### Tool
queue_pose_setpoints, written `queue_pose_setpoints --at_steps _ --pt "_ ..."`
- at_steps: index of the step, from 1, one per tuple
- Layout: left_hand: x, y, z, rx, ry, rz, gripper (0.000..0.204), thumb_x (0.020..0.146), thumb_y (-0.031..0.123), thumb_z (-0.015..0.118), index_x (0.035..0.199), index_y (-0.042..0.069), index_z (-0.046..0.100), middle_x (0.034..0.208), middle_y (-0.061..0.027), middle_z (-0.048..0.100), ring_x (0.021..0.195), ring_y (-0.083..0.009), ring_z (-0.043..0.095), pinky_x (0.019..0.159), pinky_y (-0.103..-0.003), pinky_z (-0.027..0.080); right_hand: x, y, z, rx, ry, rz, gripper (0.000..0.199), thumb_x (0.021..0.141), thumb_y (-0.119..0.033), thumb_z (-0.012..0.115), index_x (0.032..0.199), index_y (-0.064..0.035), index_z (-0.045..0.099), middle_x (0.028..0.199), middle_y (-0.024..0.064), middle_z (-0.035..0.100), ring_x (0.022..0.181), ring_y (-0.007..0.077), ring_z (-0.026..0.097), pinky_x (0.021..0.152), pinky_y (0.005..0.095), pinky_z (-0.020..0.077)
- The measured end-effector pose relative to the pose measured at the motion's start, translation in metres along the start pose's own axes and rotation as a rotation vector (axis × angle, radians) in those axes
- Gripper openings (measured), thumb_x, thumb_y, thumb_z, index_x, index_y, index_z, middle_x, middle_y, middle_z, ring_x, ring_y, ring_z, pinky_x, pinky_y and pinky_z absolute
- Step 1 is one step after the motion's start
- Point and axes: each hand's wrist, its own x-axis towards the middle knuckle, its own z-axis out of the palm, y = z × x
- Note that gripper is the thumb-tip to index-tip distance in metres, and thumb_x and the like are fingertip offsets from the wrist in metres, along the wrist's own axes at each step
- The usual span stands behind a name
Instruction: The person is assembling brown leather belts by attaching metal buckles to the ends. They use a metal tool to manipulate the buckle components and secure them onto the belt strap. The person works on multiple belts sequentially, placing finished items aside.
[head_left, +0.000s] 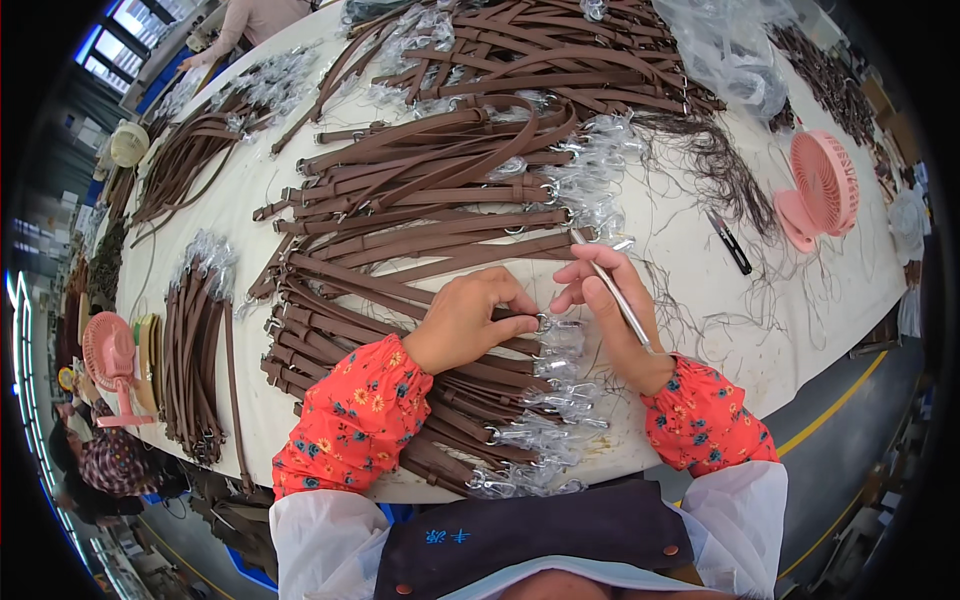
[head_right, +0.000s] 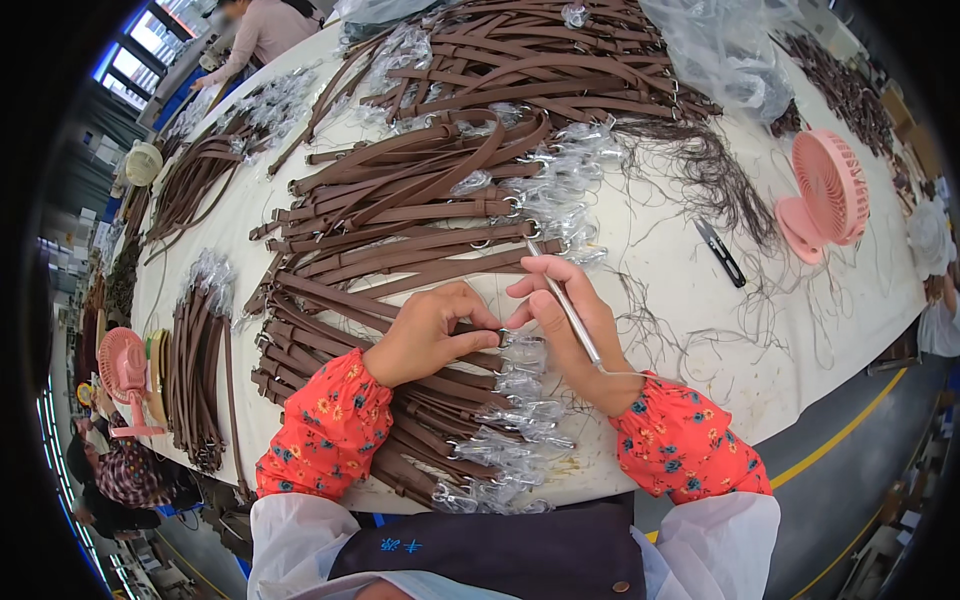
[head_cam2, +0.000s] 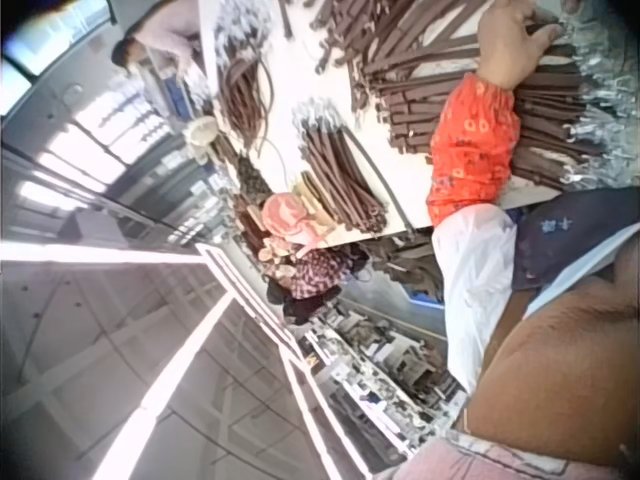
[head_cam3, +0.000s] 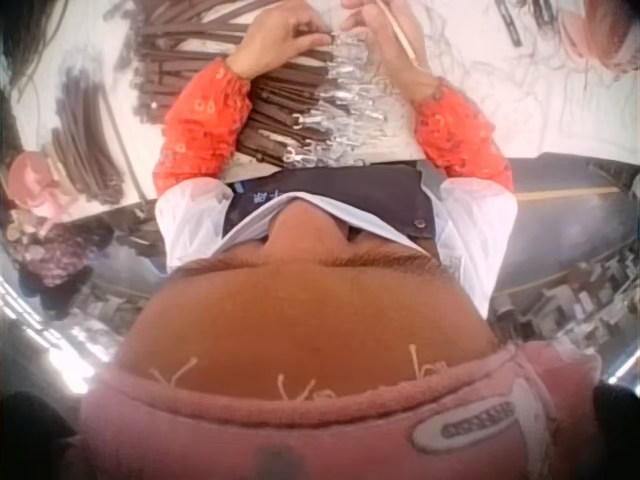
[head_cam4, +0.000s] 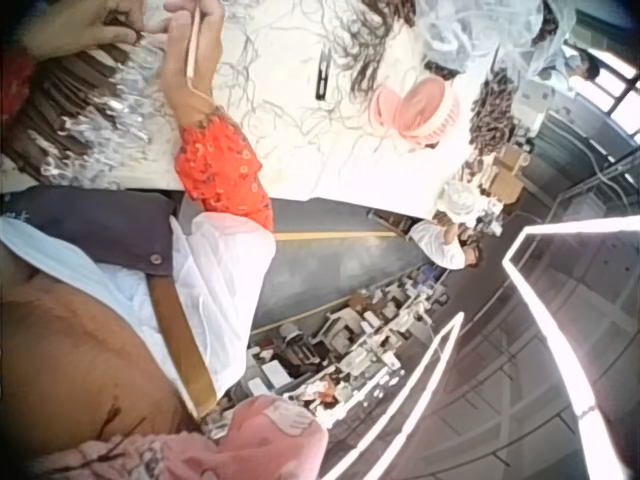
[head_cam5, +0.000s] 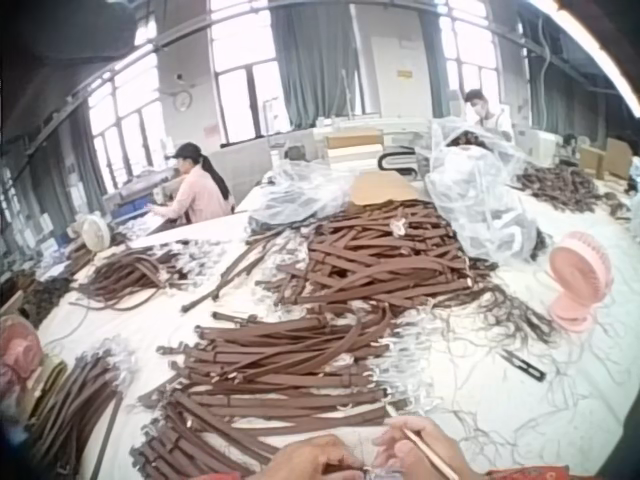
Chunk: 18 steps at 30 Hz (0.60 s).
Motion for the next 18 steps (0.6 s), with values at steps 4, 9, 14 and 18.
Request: queue_pose_setpoints --at_steps 4,9,14,18 --pt "-0.003 -0.002 0.002 0.001 0.036 -0.001 0.014 0.088 0.013 0.075 0.097 0.003 0.071 0.083 -0.0058 0.066 0.074 -0.016 0.06 0.065 -0.03 0.046 0.0 0.001 -0.004 0.193 -0.014 0.101 0.038 0.109 -0.032 0.043 0.133 -0.0021 0.045 0.104 0.0145 0.064 0.081 0.0196 0.066 0.088 0.0378 0.0551" --pt "-0.002 0.015 -0.002 0.001 0.039 -0.175 0.007 0.092 0.009 0.069 0.093 0.002 0.067 0.08 -0.0036 0.062 0.072 -0.0113 0.055 0.065 -0.028 0.045 -0.003 -0.003 -0.007 0.137 -0.122 0.236 0.034 0.109 -0.033 0.043 0.111 -0.0006 0.054 0.067 0.0054 0.061 0.059 0.0134 0.061 0.087 0.0368 0.0556" --pt "-0.006 -0.006 0.0 -0.252 0.033 -0.169 0.011 0.098 0.01 0.065 0.101 0.0 0.062 0.087 0.0012 0.059 0.079 -0.0054 0.05 0.069 -0.024 0.044 -0.003 -0.006 -0.004 0.01 -0.167 0.313 0.033 0.109 -0.032 0.044 0.105 -0.0008 0.057 0.065 0.0036 0.06 0.056 0.0107 0.059 0.088 0.0328 0.0539" --pt "-0.007 -0.014 -0.001 -0.45 -0.016 -0.206 0.011 0.101 0.011 0.061 0.105 0.0 0.06 0.093 0.0033 0.057 0.083 -0.0034 0.048 0.071 -0.021 0.043 -0.003 -0.005 -0.004 0.001 -0.177 0.309 0.033 0.109 -0.031 0.045 0.106 -0.001 0.057 0.065 0.0035 0.061 0.056 0.0106 0.059 0.087 0.0326 0.0538"
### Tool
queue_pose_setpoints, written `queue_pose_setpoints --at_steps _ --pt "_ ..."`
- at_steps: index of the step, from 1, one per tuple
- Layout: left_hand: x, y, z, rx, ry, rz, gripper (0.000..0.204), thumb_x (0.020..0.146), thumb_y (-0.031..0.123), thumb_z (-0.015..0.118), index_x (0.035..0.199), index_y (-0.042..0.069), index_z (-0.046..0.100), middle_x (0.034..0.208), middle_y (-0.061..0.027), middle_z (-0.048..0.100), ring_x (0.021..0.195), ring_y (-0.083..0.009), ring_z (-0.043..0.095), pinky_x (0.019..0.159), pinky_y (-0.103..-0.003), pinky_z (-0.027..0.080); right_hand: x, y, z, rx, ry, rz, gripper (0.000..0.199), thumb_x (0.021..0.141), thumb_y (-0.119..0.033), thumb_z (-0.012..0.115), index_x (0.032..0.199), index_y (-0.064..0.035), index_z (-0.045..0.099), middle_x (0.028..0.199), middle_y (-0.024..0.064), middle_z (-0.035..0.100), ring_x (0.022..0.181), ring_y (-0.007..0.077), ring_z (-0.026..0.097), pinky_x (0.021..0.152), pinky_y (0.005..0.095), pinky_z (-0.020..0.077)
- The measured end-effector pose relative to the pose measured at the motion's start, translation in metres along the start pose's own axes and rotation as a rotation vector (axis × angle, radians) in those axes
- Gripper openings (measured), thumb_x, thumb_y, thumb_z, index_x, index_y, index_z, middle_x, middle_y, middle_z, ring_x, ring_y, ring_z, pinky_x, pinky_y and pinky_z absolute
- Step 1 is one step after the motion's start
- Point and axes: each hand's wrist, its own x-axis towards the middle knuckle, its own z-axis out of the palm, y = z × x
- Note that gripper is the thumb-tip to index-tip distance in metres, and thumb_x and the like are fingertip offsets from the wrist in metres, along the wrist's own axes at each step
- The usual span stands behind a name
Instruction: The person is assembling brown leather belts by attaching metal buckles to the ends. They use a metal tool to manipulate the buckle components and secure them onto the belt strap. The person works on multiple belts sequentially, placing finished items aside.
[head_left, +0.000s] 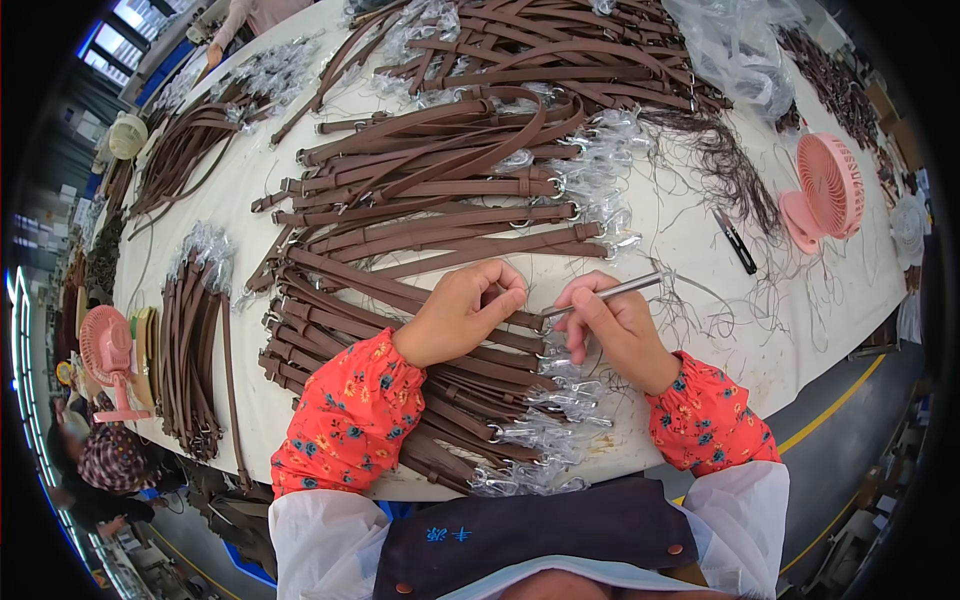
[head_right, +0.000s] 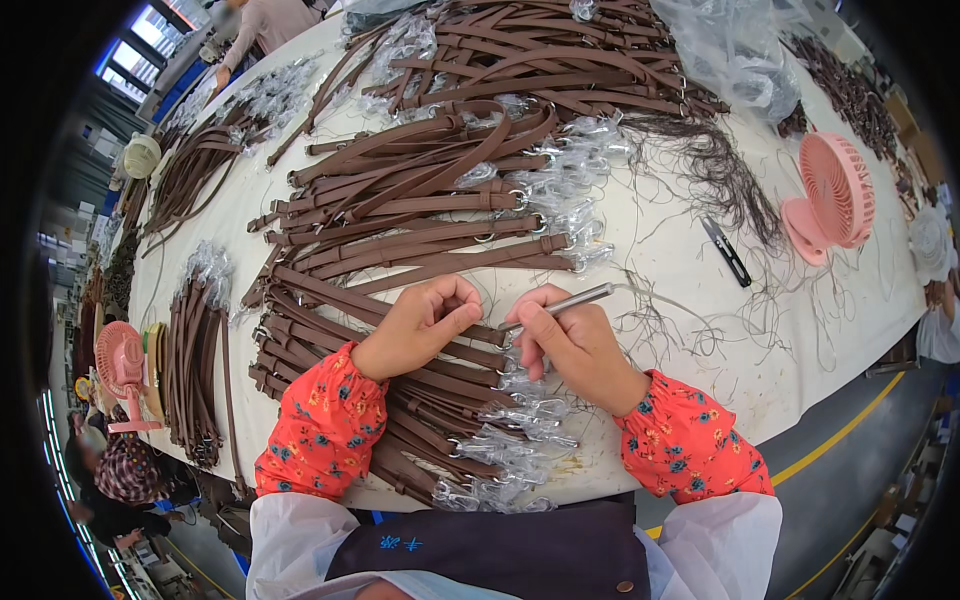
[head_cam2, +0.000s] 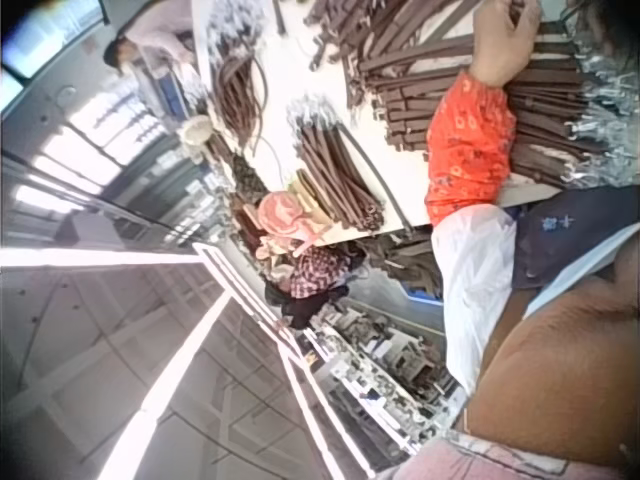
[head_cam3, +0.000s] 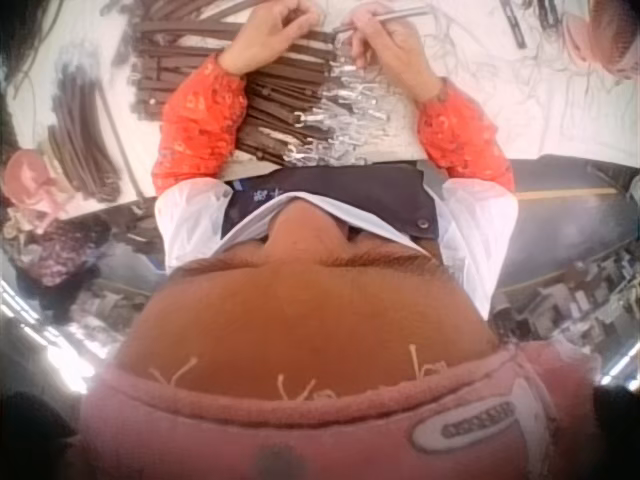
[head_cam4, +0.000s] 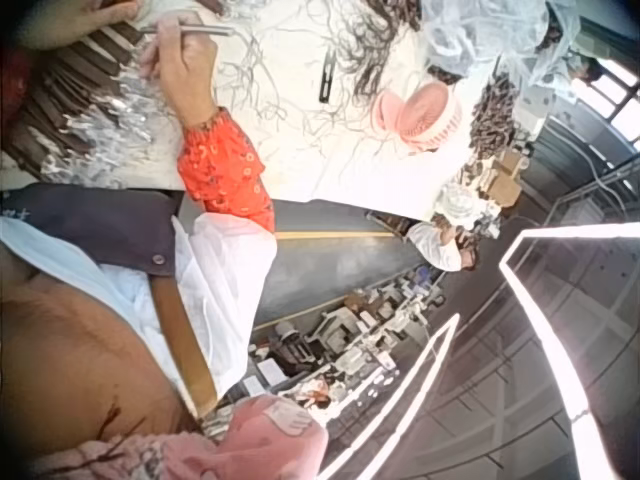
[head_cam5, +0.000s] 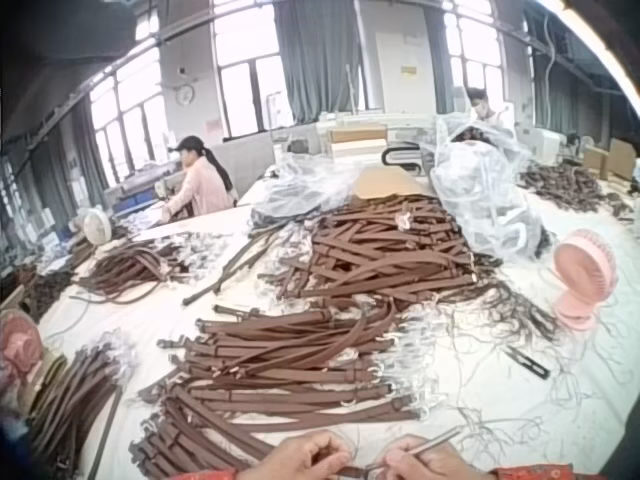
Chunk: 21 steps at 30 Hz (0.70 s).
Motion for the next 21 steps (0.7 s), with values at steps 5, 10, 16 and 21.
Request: queue_pose_setpoints --at_steps 5,10,16,21 --pt "-0.0004 0.0029 -0.0002 0.012 -0.014 -0.004 0.012 0.101 0.011 0.062 0.106 0.0 0.059 0.092 0.0038 0.056 0.083 -0.0031 0.048 0.072 -0.021 0.043 0.0006 0.0021 -0.0003 -0.012 -0.008 -0.009 0.032 0.109 -0.03 0.045 0.106 -0.0012 0.057 0.066 0.0035 0.061 0.056 0.0106 0.059 0.085 0.0315 0.0536" --pt "-0.0004 0.0013 -0.0011 0.031 -0.021 0.005 0.012 0.101 0.012 0.062 0.105 0.001 0.059 0.092 0.0036 0.056 0.083 -0.0033 0.048 0.072 -0.021 0.043 0.001 0.0012 0.0005 -0.03 -0.005 -0.001 0.033 0.109 -0.03 0.045 0.107 -0.0006 0.058 0.067 0.0038 0.062 0.057 0.0107 0.059 0.08 0.0292 0.0531" --pt "-0.0013 0.0028 -0.0011 0.026 -0.025 -0.002 0.011 0.101 0.011 0.061 0.105 0.001 0.059 0.093 0.0037 0.056 0.083 -0.0034 0.049 0.072 -0.021 0.043 0.0015 0.0009 0.0001 -0.032 -0.017 -0.002 0.033 0.109 -0.03 0.045 0.108 -0.0005 0.058 0.068 0.004 0.062 0.058 0.0109 0.06 0.078 0.0282 0.0526" --pt "-0.0018 0.0059 -0.0008 0.014 -0.04 -0.013 0.01 0.101 0.01 0.061 0.105 0.001 0.059 0.093 0.004 0.056 0.084 -0.0029 0.049 0.072 -0.02 0.043 0.0013 0.0011 0.0008 -0.015 -0.009 -0.007 0.032 0.109 -0.03 0.046 0.107 -0.0004 0.06 0.069 0.0037 0.062 0.058 0.0103 0.059 0.068 0.0262 0.0507"
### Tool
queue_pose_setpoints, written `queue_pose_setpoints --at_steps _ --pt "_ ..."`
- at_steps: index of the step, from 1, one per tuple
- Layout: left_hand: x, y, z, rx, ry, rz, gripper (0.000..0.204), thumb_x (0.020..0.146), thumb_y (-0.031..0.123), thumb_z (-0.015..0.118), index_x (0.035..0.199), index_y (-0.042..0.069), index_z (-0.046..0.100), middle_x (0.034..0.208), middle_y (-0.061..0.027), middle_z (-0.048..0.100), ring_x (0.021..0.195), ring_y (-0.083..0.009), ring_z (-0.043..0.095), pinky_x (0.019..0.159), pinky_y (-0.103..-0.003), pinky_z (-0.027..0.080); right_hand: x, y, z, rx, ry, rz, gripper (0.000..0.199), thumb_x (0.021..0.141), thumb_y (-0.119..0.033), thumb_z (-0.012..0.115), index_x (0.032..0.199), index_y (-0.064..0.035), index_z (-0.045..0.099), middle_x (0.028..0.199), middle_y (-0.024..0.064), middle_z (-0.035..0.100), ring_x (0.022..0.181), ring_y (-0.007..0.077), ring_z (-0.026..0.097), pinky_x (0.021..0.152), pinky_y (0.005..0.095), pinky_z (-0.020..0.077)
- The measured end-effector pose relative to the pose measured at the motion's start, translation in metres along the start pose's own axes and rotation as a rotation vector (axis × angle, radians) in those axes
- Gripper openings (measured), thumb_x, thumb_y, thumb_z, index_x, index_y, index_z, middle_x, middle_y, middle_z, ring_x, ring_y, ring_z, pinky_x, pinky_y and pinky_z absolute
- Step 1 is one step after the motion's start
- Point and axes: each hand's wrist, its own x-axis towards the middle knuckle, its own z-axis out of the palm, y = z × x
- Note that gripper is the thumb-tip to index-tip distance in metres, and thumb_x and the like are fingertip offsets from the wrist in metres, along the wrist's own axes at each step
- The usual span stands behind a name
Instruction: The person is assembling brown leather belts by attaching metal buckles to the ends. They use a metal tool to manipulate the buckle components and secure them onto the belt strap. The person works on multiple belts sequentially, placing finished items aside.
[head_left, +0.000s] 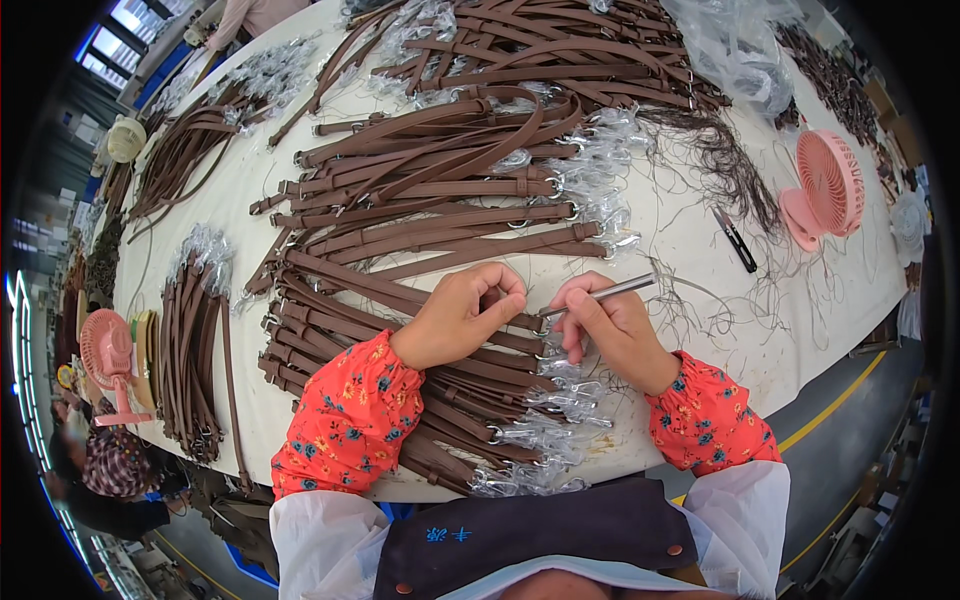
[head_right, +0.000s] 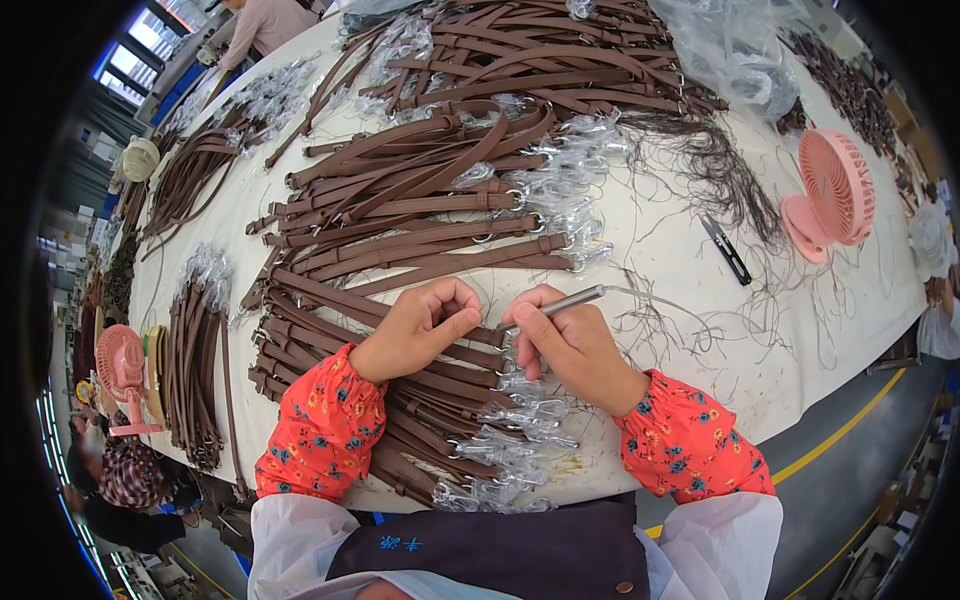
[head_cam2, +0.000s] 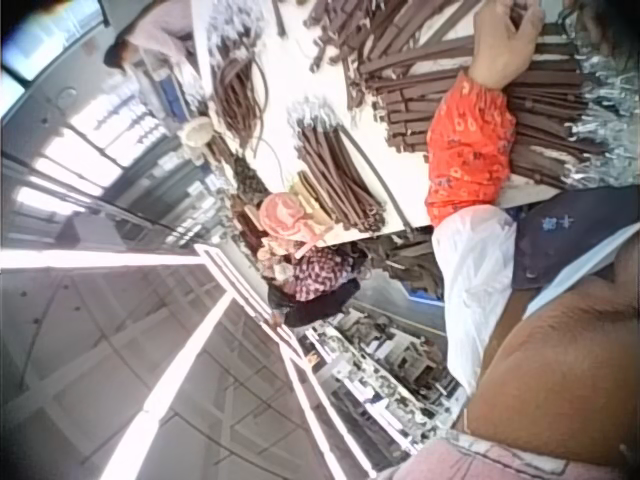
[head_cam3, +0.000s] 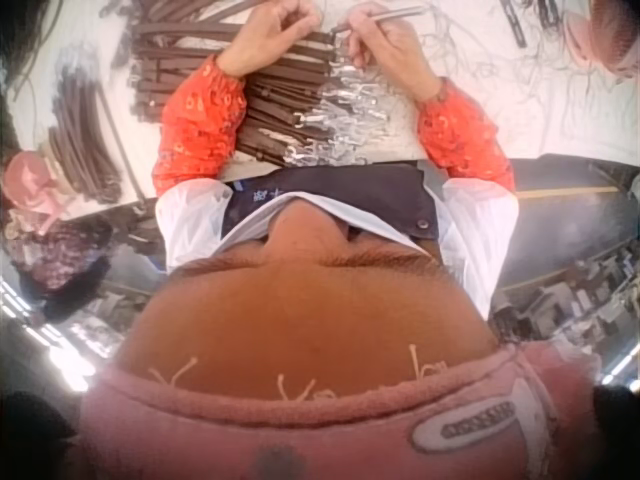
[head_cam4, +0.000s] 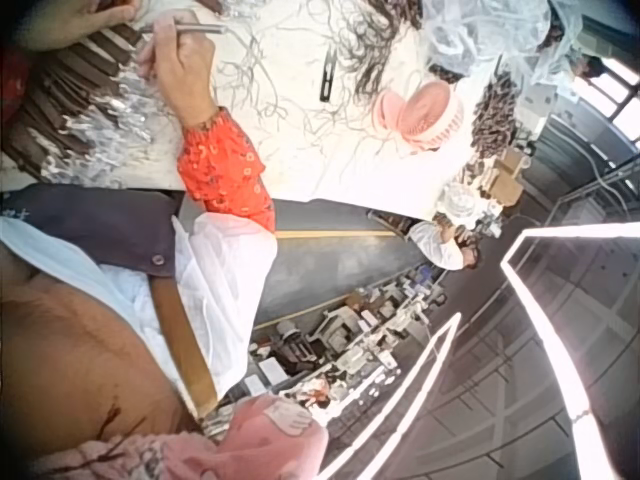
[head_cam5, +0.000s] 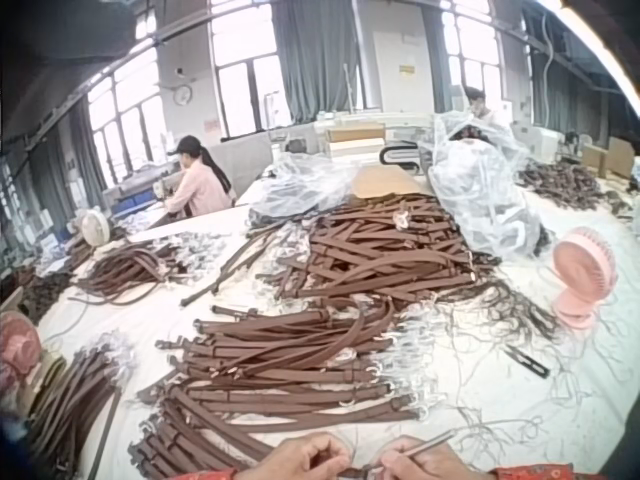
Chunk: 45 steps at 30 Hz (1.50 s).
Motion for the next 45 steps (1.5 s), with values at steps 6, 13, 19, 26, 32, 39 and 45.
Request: queue_pose_setpoints --at_steps 6,13,19,26,32,39,45 --pt "0.0 0.0 -0.001 0.01 0.001 -0.013 0.009 0.101 0.01 0.061 0.104 0.002 0.06 0.093 0.0044 0.056 0.083 -0.0026 0.049 0.072 -0.02 0.042 0.0 0.002 0.001 0.025 0.017 -0.024 0.032 0.108 -0.028 0.047 0.105 -0.0002 0.062 0.07 0.0027 0.062 0.056 0.0093 0.059 0.053 0.0233 0.0469" --pt "-0.001 0.003 0.0 -0.001 0.027 0.026 0.009 0.1 0.011 0.062 0.104 0.003 0.06 0.091 0.0047 0.056 0.081 -0.002 0.048 0.069 -0.02 0.042 0.0 0.002 0.001 0.006 0.015 -0.026 0.033 0.109 -0.029 0.046 0.105 -0.0002 0.062 0.069 0.0028 0.061 0.056 0.0095 0.059 0.053 0.0237 0.0473" --pt "0.0 0.008 0.0 0.205 0.266 0.084 0.012 0.093 0.008 0.07 0.103 0.006 0.062 0.089 0.0015 0.059 0.077 -0.0066 0.054 0.066 -0.023 0.044 -0.001 0.004 -0.001 0.131 0.035 -0.08 0.032 0.109 -0.031 0.045 0.111 -0.0011 0.058 0.074 0.0062 0.062 0.059 0.0113 0.06 0.057 0.0249 0.0485" --pt "-0.005 0.018 0.008 0.728 0.113 0.538 0.023 0.079 0.009 0.079 0.1 0.007 0.07 0.094 -0.005 0.065 0.084 -0.0248 0.062 0.072 -0.036 0.052 0.001 0.005 -0.001 0.131 0.106 -0.143 0.032 0.111 -0.03 0.038 0.116 -0.0015 0.051 0.079 0.0067 0.061 0.059 0.0136 0.061 0.084 0.04 0.0586" --pt "-0.007 0.017 0.016 0.917 0.125 0.615 0.014 0.082 0.008 0.075 0.095 0.006 0.069 0.093 -0.0057 0.065 0.085 -0.0259 0.062 0.073 -0.037 0.052 0.002 0.006 -0.002 0.173 0.117 -0.144 0.033 0.111 -0.032 0.038 0.116 -0.0021 0.051 0.079 0.0065 0.061 0.058 0.0138 0.061 0.083 0.0414 0.0595" --pt "-0.005 0.019 0.014 0.49 0.112 0.249 0.008 0.089 0.002 0.066 0.095 0.003 0.061 0.092 -0.008 0.062 0.079 -0.0182 0.06 0.068 -0.031 0.05 0.001 0.003 -0.002 0.165 0.118 -0.155 0.034 0.111 -0.034 0.038 0.113 -0.0024 0.052 0.07 0.0057 0.059 0.056 0.0132 0.06 0.083 0.0419 0.0596" --pt "-0.004 0.018 0.009 0.278 0.123 0.244 0.005 0.093 0.003 0.065 0.095 0.001 0.061 0.098 -0.009 0.063 0.074 -0.0142 0.055 0.067 -0.03 0.048 0.001 0.003 -0.004 0.142 0.084 -0.142 0.035 0.111 -0.034 0.038 0.109 -0.0029 0.052 0.063 0.0045 0.056 0.052 0.0127 0.059 0.084 0.0422 0.0594"
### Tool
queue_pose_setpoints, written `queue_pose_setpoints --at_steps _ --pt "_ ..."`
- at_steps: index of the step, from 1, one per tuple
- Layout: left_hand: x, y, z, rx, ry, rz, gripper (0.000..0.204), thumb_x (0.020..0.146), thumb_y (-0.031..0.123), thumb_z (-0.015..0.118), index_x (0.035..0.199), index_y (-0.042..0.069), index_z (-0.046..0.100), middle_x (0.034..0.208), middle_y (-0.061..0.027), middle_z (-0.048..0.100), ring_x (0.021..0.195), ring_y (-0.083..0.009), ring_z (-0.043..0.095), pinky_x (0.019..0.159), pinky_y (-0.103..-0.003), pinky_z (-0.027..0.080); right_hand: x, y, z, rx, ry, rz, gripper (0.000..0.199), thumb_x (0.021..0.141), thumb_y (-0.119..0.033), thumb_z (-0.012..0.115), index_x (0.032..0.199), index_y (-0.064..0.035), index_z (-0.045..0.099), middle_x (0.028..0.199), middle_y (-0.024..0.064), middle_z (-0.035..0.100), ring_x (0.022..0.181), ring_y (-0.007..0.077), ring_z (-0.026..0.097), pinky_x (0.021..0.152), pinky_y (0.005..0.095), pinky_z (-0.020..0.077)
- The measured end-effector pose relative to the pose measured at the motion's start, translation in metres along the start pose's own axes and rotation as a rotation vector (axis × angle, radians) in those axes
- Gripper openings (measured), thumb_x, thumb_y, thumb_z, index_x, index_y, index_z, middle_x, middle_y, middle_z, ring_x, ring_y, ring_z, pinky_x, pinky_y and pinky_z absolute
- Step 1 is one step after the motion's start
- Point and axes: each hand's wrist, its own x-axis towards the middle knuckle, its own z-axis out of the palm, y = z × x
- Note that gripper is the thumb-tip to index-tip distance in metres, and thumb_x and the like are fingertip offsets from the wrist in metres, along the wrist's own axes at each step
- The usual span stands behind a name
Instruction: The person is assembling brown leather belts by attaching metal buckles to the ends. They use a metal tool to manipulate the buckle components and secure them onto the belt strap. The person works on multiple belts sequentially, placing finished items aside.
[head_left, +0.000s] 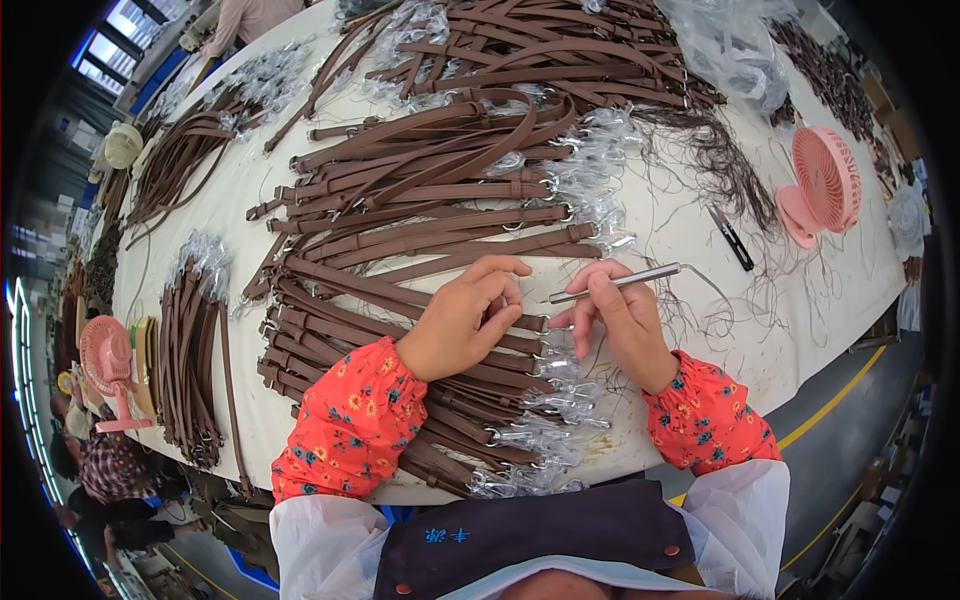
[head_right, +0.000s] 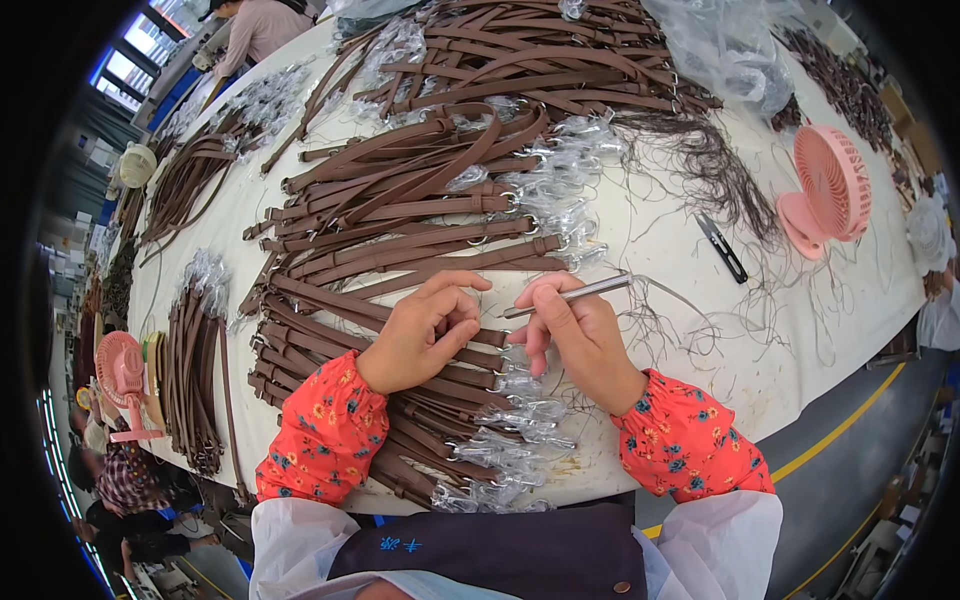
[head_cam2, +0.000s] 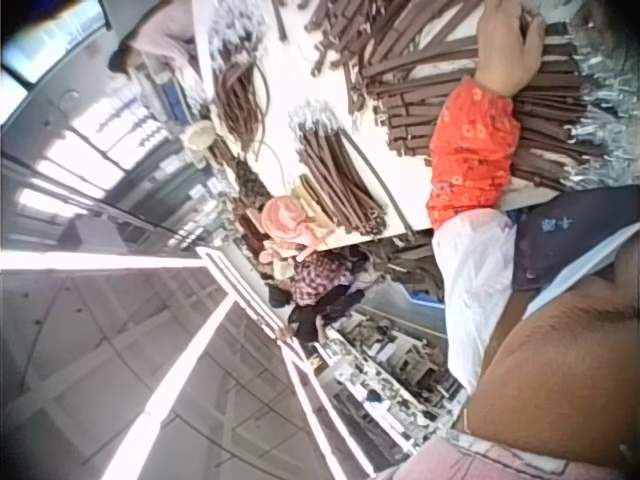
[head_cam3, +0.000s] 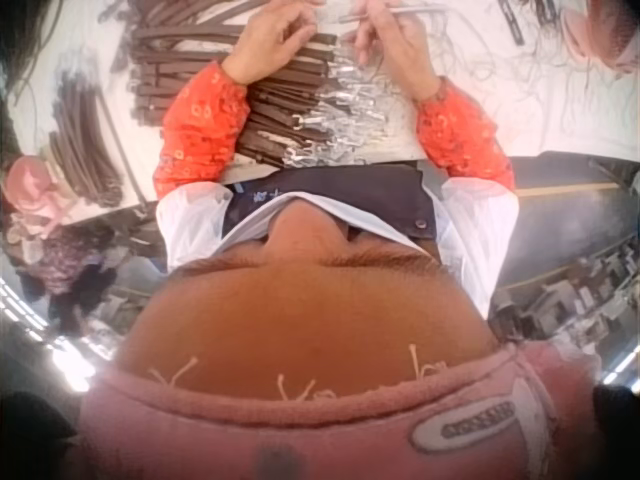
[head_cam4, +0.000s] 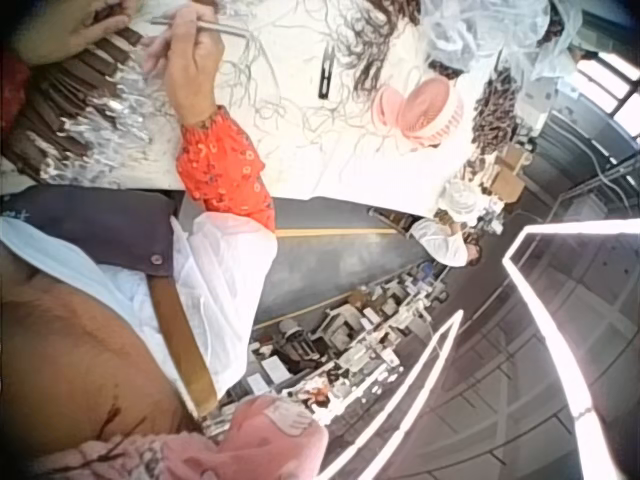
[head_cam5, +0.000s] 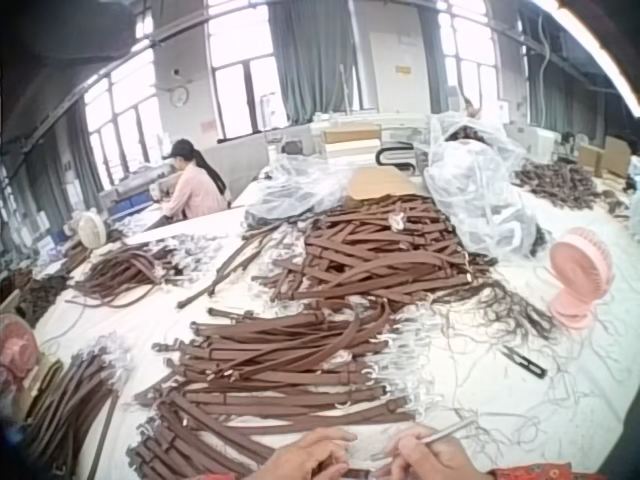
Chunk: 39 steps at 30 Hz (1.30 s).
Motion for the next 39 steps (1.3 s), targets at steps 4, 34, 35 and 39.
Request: queue_pose_setpoints --at_steps 4,34,35,39 --pt "0.0002 -0.008 0.0019 -0.002 -0.062 0.05 0.004 0.094 0.003 0.064 0.095 0.001 0.06 0.094 -0.0077 0.062 0.074 -0.0146 0.055 0.068 -0.029 0.048 0.0 -0.0013 0.0008 -0.007 0.003 0.012 0.035 0.111 -0.035 0.037 0.108 -0.0027 0.053 0.063 0.0048 0.057 0.051 0.0128 0.058 0.084 0.0422 0.0593" --pt "-0.0001 -0.0067 0.001 0.037 -0.026 -0.039 0.007 0.095 0.006 0.064 0.097 0.001 0.06 0.08 -0.0042 0.059 0.069 -0.0103 0.055 0.063 -0.027 0.047 -0.0003 -0.0045 0.0022 -0.219 -0.106 0.117 0.043 0.109 -0.032 0.044 0.098 0.0017 0.066 0.068 0.0013 0.061 0.055 0.0088 0.059 0.053 0.0237 0.045" --pt "-0.0002 -0.0065 0.0011 0.037 -0.026 -0.04 0.007 0.095 0.006 0.064 0.097 0.001 0.06 0.079 -0.0041 0.059 0.068 -0.0102 0.055 0.063 -0.027 0.047 -0.0004 -0.0039 0.0019 -0.227 -0.109 0.11 0.043 0.109 -0.033 0.043 0.097 0.0019 0.066 0.068 0.0014 0.061 0.055 0.0089 0.059 0.053 0.0238 0.0451" --pt "-0.0001 -0.007 0.0009 0.041 -0.024 -0.037 0.007 0.095 0.006 0.064 0.097 0.001 0.06 0.079 -0.0039 0.06 0.068 -0.0103 0.055 0.063 -0.028 0.047 0.0001 -0.0037 0.0022 -0.233 -0.108 0.102 0.044 0.109 -0.033 0.043 0.097 0.0021 0.067 0.068 0.0014 0.061 0.055 0.009 0.059 0.053 0.024 0.0451"
